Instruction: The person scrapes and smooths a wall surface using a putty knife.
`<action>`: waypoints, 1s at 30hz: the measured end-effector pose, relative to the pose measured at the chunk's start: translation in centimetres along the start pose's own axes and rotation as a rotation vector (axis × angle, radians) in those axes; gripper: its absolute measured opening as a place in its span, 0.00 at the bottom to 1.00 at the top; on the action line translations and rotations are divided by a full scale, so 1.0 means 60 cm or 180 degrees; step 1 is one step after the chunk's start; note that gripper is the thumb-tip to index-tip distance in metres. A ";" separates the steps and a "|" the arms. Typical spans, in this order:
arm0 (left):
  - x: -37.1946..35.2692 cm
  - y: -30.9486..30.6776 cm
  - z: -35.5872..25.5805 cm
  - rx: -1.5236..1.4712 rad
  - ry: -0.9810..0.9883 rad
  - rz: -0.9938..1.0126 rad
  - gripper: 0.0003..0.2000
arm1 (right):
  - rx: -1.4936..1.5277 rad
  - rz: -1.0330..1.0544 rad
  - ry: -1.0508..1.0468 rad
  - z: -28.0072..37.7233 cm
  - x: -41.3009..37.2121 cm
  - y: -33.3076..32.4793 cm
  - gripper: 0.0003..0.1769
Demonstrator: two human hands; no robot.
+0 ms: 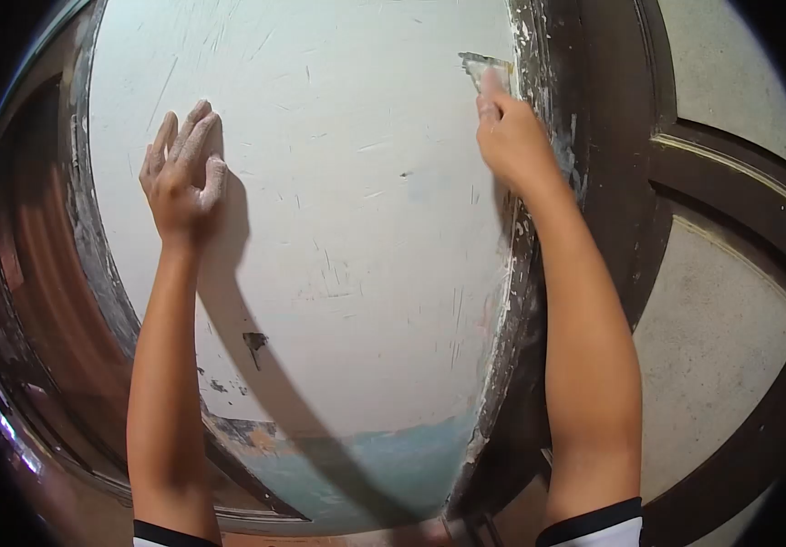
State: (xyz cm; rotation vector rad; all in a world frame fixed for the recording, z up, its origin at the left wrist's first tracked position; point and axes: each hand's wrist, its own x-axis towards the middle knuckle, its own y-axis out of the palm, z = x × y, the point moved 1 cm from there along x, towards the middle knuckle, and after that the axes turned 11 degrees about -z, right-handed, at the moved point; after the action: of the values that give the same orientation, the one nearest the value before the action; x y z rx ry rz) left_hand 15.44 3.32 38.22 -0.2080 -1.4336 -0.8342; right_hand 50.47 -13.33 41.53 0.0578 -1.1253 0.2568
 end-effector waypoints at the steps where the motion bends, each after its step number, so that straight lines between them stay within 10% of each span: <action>1: 0.001 -0.002 -0.003 0.0020 -0.0006 -0.0007 0.26 | -0.0166 -0.0040 -0.0022 -0.005 -0.013 0.002 0.29; 30: -0.002 0.000 0.002 -0.0033 0.0005 -0.0038 0.27 | -0.0422 0.0056 0.0095 -0.008 -0.030 -0.003 0.30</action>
State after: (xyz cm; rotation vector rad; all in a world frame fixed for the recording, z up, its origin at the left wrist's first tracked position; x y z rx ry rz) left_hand 15.32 3.45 38.12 -0.2069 -1.4304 -0.8515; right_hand 50.21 -13.76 39.69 -0.0732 -1.1110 0.1977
